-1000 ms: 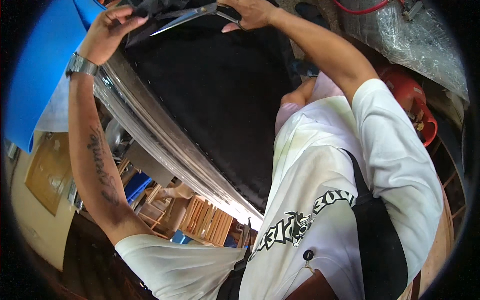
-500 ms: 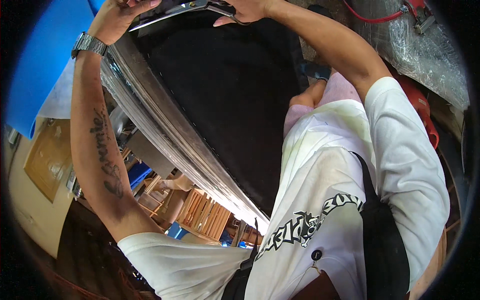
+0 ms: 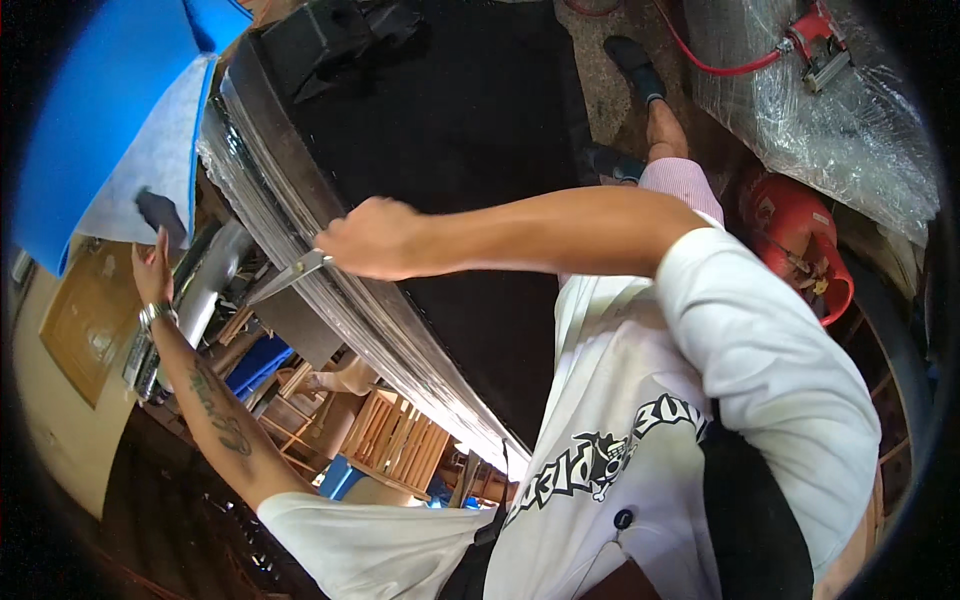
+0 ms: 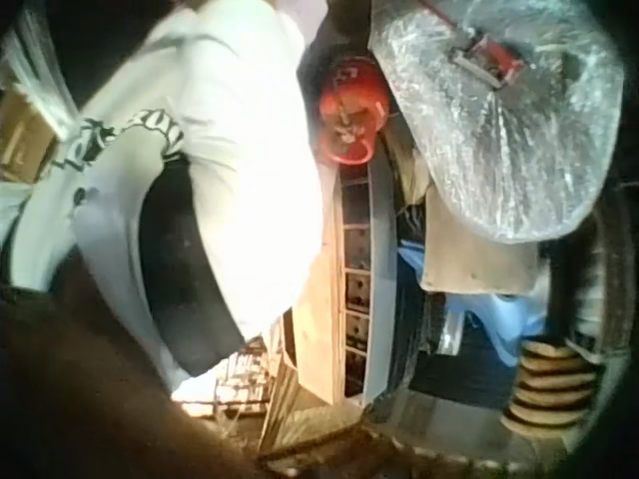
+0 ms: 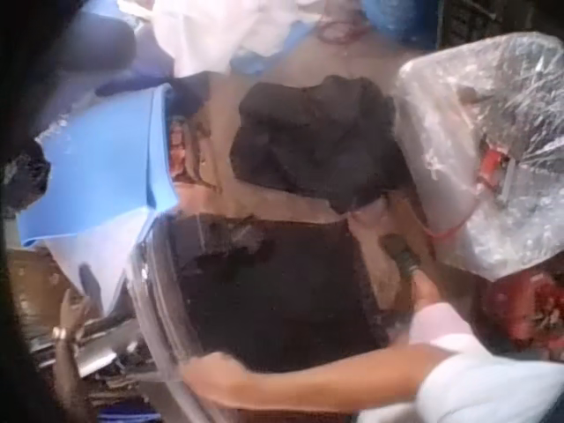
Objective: Stapling black fabric onto the bottom frame of a piece of furniture using a pneumatic staple gun and cutting fabric with scissors.
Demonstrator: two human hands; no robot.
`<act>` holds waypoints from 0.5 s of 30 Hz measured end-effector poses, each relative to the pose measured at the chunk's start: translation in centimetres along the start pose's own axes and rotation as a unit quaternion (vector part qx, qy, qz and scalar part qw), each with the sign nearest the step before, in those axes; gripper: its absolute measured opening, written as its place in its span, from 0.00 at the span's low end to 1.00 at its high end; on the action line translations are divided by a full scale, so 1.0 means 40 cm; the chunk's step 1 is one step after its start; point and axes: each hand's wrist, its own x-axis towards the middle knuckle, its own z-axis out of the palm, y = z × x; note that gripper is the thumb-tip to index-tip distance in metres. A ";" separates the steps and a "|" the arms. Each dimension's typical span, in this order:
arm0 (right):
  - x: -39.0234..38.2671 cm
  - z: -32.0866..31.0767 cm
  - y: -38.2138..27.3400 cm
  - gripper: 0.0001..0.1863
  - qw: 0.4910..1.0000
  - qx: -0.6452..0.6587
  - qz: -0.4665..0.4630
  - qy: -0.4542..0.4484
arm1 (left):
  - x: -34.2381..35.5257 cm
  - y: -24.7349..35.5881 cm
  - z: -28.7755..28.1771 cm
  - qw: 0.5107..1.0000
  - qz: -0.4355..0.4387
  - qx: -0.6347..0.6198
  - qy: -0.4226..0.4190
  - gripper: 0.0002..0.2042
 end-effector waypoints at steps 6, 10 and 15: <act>0.167 0.000 -0.033 0.09 0.982 -0.114 0.075 -0.127 | -0.278 0.369 0.202 0.954 0.293 0.049 0.048 0.20; 0.152 0.013 -0.005 0.10 0.968 0.027 0.208 -0.138 | -0.328 0.539 0.396 0.844 0.524 0.092 0.065 0.20; -0.232 -0.238 0.148 0.21 0.920 0.244 0.244 -0.186 | -0.243 0.555 0.566 0.825 0.498 0.244 0.113 0.15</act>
